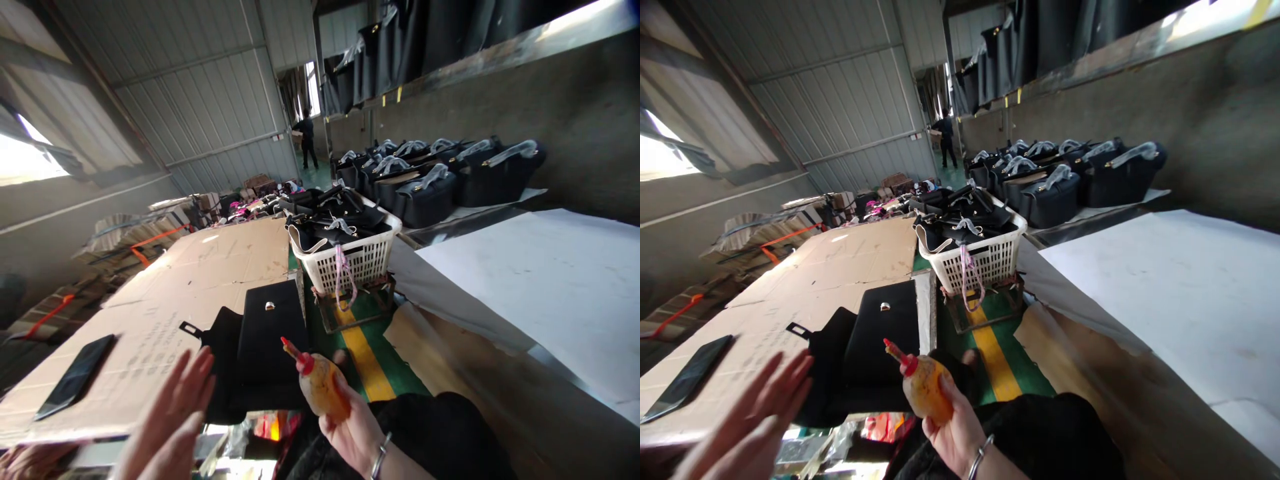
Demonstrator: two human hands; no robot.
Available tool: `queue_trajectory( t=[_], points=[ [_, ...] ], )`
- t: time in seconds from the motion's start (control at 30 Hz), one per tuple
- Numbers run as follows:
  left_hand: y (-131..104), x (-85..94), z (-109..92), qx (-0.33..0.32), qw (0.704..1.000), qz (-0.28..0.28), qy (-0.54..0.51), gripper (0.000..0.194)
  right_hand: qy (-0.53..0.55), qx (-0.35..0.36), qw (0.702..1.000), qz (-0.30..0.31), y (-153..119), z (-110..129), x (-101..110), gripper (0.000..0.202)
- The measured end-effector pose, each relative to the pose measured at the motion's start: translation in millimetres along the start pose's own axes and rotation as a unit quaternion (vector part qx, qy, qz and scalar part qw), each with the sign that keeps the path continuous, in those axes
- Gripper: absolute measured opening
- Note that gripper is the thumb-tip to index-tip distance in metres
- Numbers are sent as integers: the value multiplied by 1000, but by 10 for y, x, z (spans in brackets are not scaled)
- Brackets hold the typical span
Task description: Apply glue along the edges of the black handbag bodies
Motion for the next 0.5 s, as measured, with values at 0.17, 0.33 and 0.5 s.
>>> queue_trajectory(
  t=[0.17, 0.33, 0.5],
  points=[
    [-231, -185, -191, 2, 989, 25, -148, 101, -31, -16, 999, 14, -111, 18, -101, 66],
    [156, -174, -84, 86, 982, 121, -118, 107, -45, 101, 994, 22, -228, 187, -41, 56],
    [336, -72, -21, 94, 984, 145, -54, 64, -43, 231, 971, -41, -419, 550, 101, 52]
  ],
)
Point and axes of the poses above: each hand's wrist, its own y-axis towards the middle knuckle, its own x-axis out of the back of the hand, z = x × y, the point moved 2 cm from there along y, towards the middle knuckle, and after that the axes turned 6 degrees about -x, right-handed, at the moved point
